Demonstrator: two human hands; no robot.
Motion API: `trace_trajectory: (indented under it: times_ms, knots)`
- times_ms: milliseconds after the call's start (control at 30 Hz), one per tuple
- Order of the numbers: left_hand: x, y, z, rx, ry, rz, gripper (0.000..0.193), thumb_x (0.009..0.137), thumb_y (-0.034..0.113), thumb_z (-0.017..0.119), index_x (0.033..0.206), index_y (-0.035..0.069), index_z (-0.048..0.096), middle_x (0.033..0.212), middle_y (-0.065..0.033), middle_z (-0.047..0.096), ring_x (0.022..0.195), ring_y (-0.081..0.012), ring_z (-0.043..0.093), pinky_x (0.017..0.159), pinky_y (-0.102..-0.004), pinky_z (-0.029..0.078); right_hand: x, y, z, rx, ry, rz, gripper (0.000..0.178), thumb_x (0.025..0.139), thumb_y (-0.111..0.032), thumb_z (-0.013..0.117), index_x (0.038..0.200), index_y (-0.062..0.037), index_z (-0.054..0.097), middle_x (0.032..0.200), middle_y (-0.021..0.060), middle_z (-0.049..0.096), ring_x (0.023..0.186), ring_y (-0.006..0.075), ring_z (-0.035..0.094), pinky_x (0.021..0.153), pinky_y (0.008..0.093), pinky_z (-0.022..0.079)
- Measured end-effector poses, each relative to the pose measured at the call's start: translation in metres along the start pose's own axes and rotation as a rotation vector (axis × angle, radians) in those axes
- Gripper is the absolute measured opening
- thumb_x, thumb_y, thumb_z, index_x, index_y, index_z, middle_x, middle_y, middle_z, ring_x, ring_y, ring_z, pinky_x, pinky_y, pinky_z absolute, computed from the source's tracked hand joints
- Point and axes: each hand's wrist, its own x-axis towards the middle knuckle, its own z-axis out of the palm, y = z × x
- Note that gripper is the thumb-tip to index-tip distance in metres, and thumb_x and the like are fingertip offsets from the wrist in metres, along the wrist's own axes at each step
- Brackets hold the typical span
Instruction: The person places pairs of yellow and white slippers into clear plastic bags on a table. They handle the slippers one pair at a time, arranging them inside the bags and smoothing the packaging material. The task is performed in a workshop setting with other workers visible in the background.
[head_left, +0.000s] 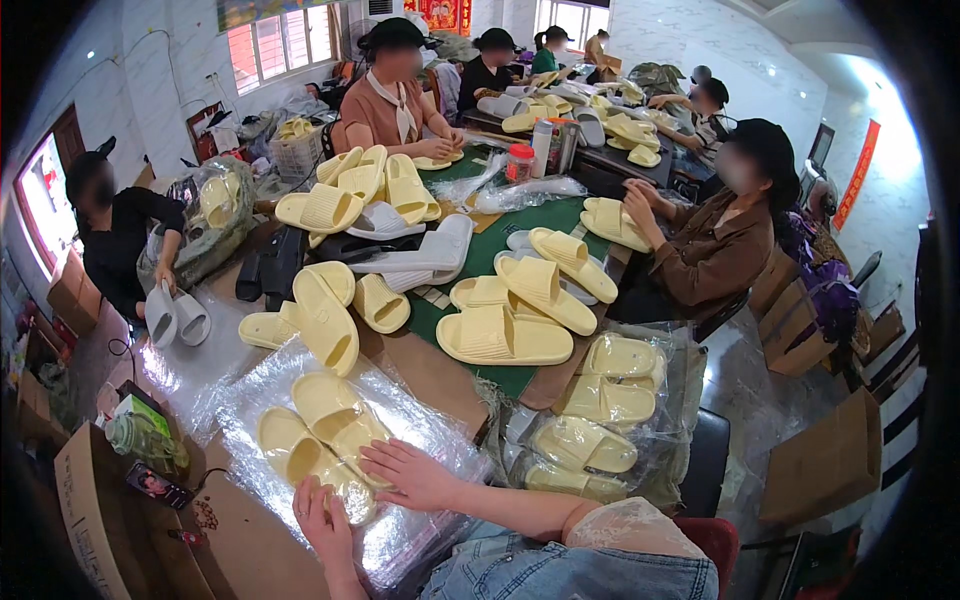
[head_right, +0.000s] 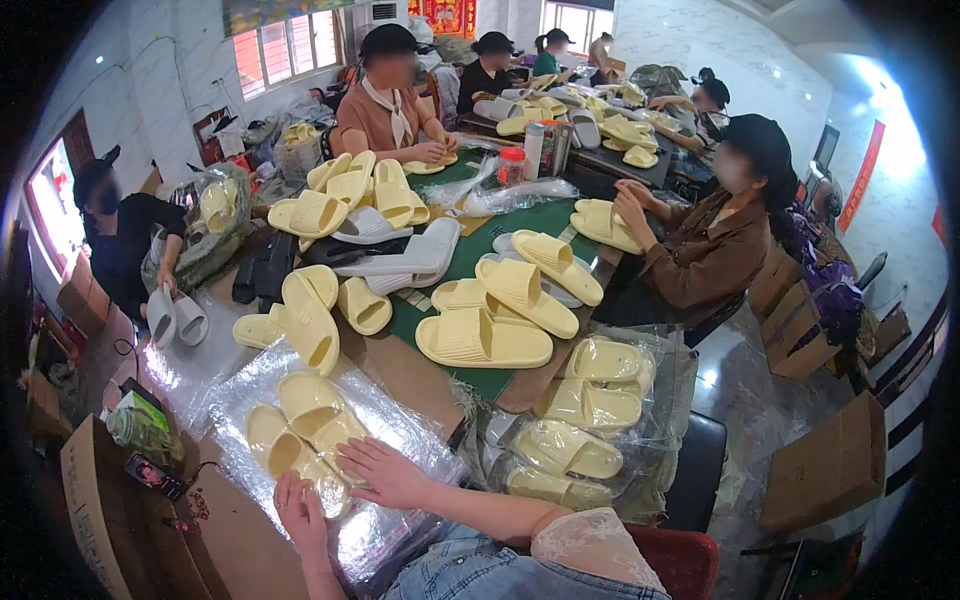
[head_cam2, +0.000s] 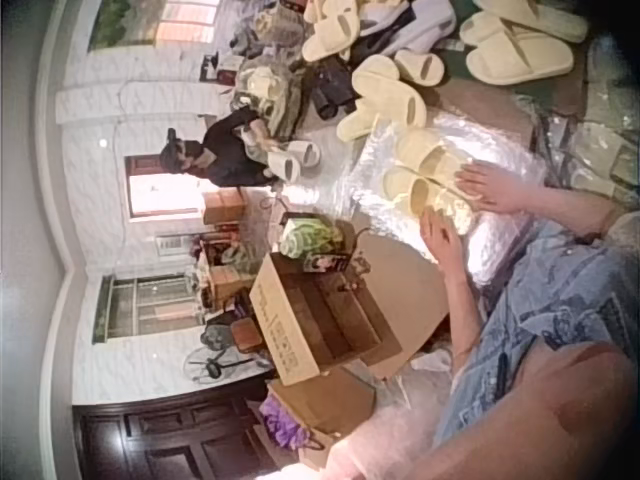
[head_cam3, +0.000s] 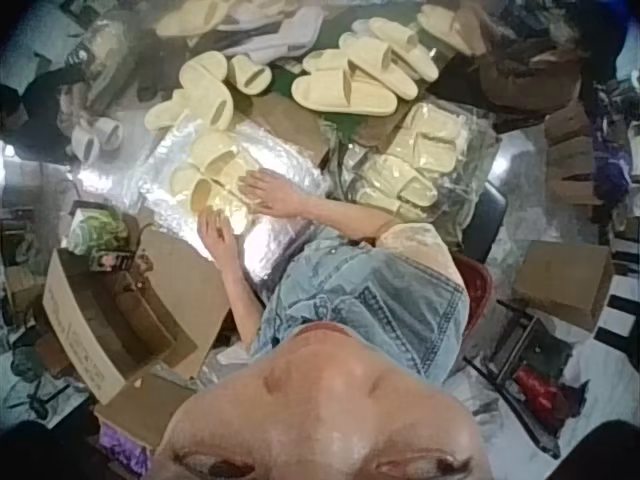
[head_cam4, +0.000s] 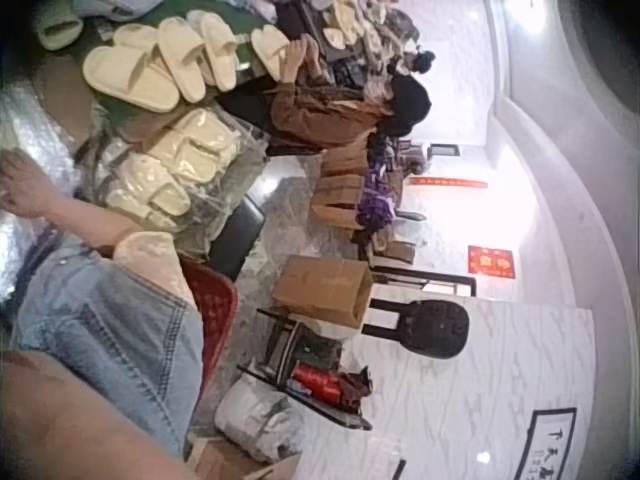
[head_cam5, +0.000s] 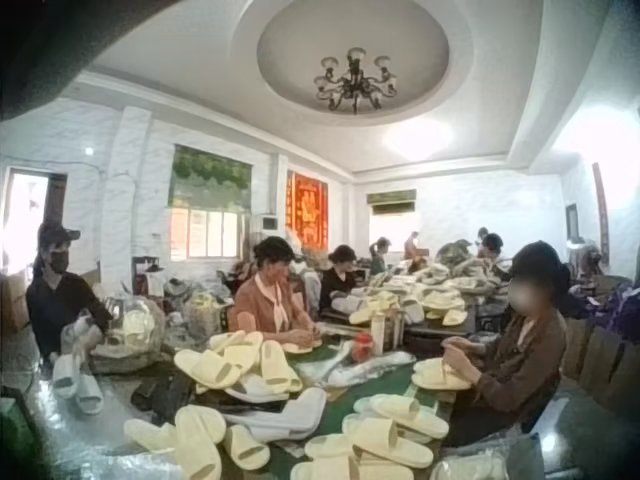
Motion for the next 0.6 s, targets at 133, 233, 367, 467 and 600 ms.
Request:
trace_trajectory:
  times_ms: [133, 233, 367, 467, 600]
  knots:
    - [-0.0003, 0.0003, -0.0003, -0.012, -0.004, -0.017, 0.02, 0.09, 0.009, 0.065, 0.107, 0.0, 0.069, 0.138, -0.0175, 0.059, 0.133, -0.0386, 0.049, 0.112, -0.0485, 0.039, 0.0008, -0.0001, -0.0001, 0.0, -0.004, -0.001, 0.064, 0.1, -0.044, 0.056, 0.148, -0.0025, 0.045, 0.158, 0.0152, 0.041, 0.147, 0.0324, 0.035, 0.125, 0.0449, 0.023]
    - [-0.0014, -0.0025, 0.0009, -0.03, 0.02, -0.011, 0.02, 0.089, 0.008, 0.066, 0.107, 0.0, 0.07, 0.138, -0.0176, 0.059, 0.133, -0.0389, 0.049, 0.112, -0.0485, 0.038, 0.0009, 0.0, 0.0005, -0.014, -0.014, -0.003, 0.065, 0.1, -0.045, 0.055, 0.149, -0.0034, 0.044, 0.158, 0.0148, 0.041, 0.148, 0.0322, 0.035, 0.124, 0.0452, 0.023]
    - [-0.0006, -0.003, 0.002, 0.014, 0.02, 0.009, 0.02, 0.088, 0.007, 0.066, 0.106, 0.001, 0.071, 0.137, -0.0175, 0.06, 0.134, -0.0381, 0.049, 0.113, -0.048, 0.038, -0.0017, 0.002, 0.0039, -0.029, -0.01, 0.009, 0.066, 0.1, -0.046, 0.056, 0.151, -0.0047, 0.043, 0.159, 0.0144, 0.04, 0.148, 0.0318, 0.036, 0.124, 0.0452, 0.024]
    - [0.0008, 0.0005, -0.0003, 0.03, 0.016, 0.018, 0.02, 0.088, 0.006, 0.066, 0.106, 0.001, 0.071, 0.137, -0.0169, 0.06, 0.134, -0.0373, 0.049, 0.112, -0.0476, 0.038, -0.0008, 0.0024, 0.0041, -0.036, -0.019, 0.011, 0.067, 0.1, -0.045, 0.056, 0.151, -0.0053, 0.042, 0.159, 0.014, 0.04, 0.148, 0.0316, 0.036, 0.124, 0.0452, 0.024]
    - [0.0008, 0.0003, -0.0005, 0.009, 0.017, 0.009, 0.02, 0.087, 0.007, 0.067, 0.107, 0.002, 0.071, 0.137, -0.016, 0.06, 0.134, -0.0369, 0.049, 0.112, -0.0477, 0.038, -0.0003, 0.0018, 0.0037, -0.035, -0.041, 0.015, 0.066, 0.1, -0.045, 0.055, 0.152, -0.0056, 0.042, 0.16, 0.0139, 0.039, 0.148, 0.0312, 0.035, 0.124, 0.0452, 0.024]
